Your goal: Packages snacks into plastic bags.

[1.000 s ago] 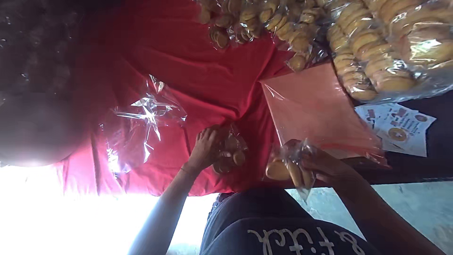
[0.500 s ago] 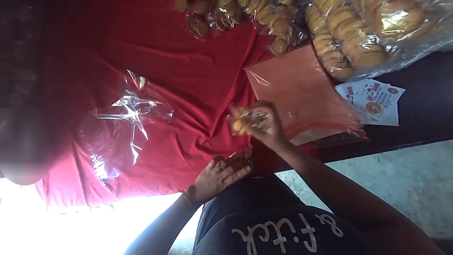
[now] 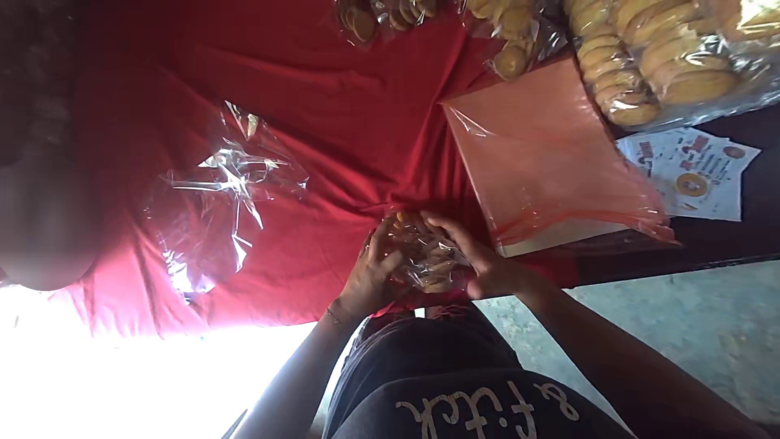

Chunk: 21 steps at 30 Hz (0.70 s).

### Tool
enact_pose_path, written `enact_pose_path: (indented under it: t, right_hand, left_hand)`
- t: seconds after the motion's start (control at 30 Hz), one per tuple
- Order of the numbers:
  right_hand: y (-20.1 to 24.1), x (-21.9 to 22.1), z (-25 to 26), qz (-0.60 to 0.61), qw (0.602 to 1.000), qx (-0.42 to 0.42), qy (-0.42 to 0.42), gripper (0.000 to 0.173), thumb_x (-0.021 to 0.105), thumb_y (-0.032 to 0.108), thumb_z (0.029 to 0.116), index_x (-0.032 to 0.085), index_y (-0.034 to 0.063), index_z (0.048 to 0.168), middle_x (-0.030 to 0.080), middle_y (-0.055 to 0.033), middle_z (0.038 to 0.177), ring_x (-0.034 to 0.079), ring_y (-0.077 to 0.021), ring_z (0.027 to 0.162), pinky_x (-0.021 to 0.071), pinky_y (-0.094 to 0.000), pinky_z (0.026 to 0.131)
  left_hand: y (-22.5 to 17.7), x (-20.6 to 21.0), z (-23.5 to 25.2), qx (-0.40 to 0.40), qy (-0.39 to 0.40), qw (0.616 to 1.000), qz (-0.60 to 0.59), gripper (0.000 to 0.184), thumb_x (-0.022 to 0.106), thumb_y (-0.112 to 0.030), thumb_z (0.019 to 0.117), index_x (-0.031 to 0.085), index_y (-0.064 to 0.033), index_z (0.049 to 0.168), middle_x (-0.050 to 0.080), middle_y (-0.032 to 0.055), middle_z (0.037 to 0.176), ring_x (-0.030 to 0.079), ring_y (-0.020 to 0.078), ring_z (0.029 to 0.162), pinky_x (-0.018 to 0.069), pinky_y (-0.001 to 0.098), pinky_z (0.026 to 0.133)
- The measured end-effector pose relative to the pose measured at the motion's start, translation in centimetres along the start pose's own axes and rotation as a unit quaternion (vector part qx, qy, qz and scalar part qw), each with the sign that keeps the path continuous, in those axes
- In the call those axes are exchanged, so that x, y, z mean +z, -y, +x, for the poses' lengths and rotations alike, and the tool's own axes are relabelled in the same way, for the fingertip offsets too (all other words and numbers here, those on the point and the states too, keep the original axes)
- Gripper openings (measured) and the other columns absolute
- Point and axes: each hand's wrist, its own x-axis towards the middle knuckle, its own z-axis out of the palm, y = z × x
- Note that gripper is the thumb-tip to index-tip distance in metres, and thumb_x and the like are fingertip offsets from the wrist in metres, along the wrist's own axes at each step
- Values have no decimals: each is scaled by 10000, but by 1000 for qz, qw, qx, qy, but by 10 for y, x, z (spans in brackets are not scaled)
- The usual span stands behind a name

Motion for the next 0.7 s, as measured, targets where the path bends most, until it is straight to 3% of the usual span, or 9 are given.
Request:
enact_pose_path:
  t: [0.07, 0.17, 0.3, 0.37, 0.43, 0.5, 0.6, 0.67, 0.7]
  right_hand:
    - [1, 9, -6, -126, 992, -16, -14, 1151, 638, 838, 718, 396, 45, 1517, 267, -261, 1625, 300, -290, 1512, 359, -419, 1190]
    - [-19, 34, -11, -216, 970, -47, -98, 855, 778, 627, 762, 521, 136, 1414, 350, -288, 1569, 372, -346, 1469, 392, -441, 1168]
    - [-26, 40, -14, -229, 964, -69, -114, 750, 799, 531, 798, 514, 178, 1395, 339, -246, 1586, 346, -324, 1484, 372, -462, 1188]
    - [-19, 44, -17, -236, 962, -72, -118, 728, 820, 485, 796, 544, 155, 1382, 354, -278, 1574, 350, -380, 1478, 359, -524, 1191]
    - [-14, 49, -20, -256, 952, -102, -130, 735, 782, 535, 821, 519, 167, 1400, 389, -260, 1562, 368, -383, 1471, 355, -542, 1193]
    - [-2, 56, -32, -180, 970, -94, -134, 674, 751, 500, 878, 511, 176, 1418, 431, -173, 1546, 394, -268, 1462, 354, -446, 1208]
    - [5, 70, -36, 134, 982, 28, -133, 524, 706, 230, 930, 559, -7, 1374, 591, -115, 1410, 589, -151, 1277, 515, -318, 1069]
    - [-9, 70, -39, 224, 966, 54, -120, 518, 742, 124, 853, 573, -27, 1319, 584, -115, 1396, 603, -164, 1244, 534, -339, 1033]
    - [-11, 66, -44, 221, 970, 26, -93, 591, 795, 151, 819, 550, 9, 1337, 541, -84, 1451, 573, -140, 1283, 516, -325, 1058]
  left_hand:
    - [0, -1, 6, 8, 25, 999, -43, 530, 866, -241, 765, 646, -88, 1223, 390, 326, 1503, 588, 352, 1246, 540, 415, 992]
    - [5, -6, 5, 34, 56, 992, -106, 533, 844, -251, 829, 576, -57, 1246, 336, 294, 1528, 577, 219, 1260, 524, 286, 1007]
    - [8, -6, -8, -82, 3, 962, -262, 906, 727, -505, 903, 307, -21, 1544, 218, 220, 1645, 416, 236, 1446, 440, 400, 1147]
    - [-10, 1, -8, -128, 2, 923, -362, 981, 642, -480, 964, 103, 54, 1586, 365, 205, 1572, 514, 156, 1358, 479, 341, 1114]
    - [-31, -3, -5, -148, 6, 875, -461, 916, 567, -427, 1013, 36, 57, 1580, 405, 214, 1529, 573, 165, 1281, 515, 354, 1059]
    - [-56, -17, -10, -182, 26, 841, -509, 866, 522, -446, 1027, 54, 9, 1597, 373, 188, 1567, 548, 178, 1309, 502, 383, 1059]
    - [-83, -62, -9, -253, 91, 868, -418, 789, 439, -418, 1066, 19, -60, 1629, 398, 183, 1562, 583, 189, 1279, 539, 375, 1004]
    - [-79, -101, 18, -317, 87, 921, -211, 665, 433, -299, 1093, 109, -83, 1632, 707, 141, 1112, 726, 171, 836, 616, 358, 717]
    - [-69, -119, 36, -351, 85, 930, -66, 631, 445, -318, 1096, 175, -142, 1639, 709, 124, 923, 682, 200, 700, 584, 386, 654]
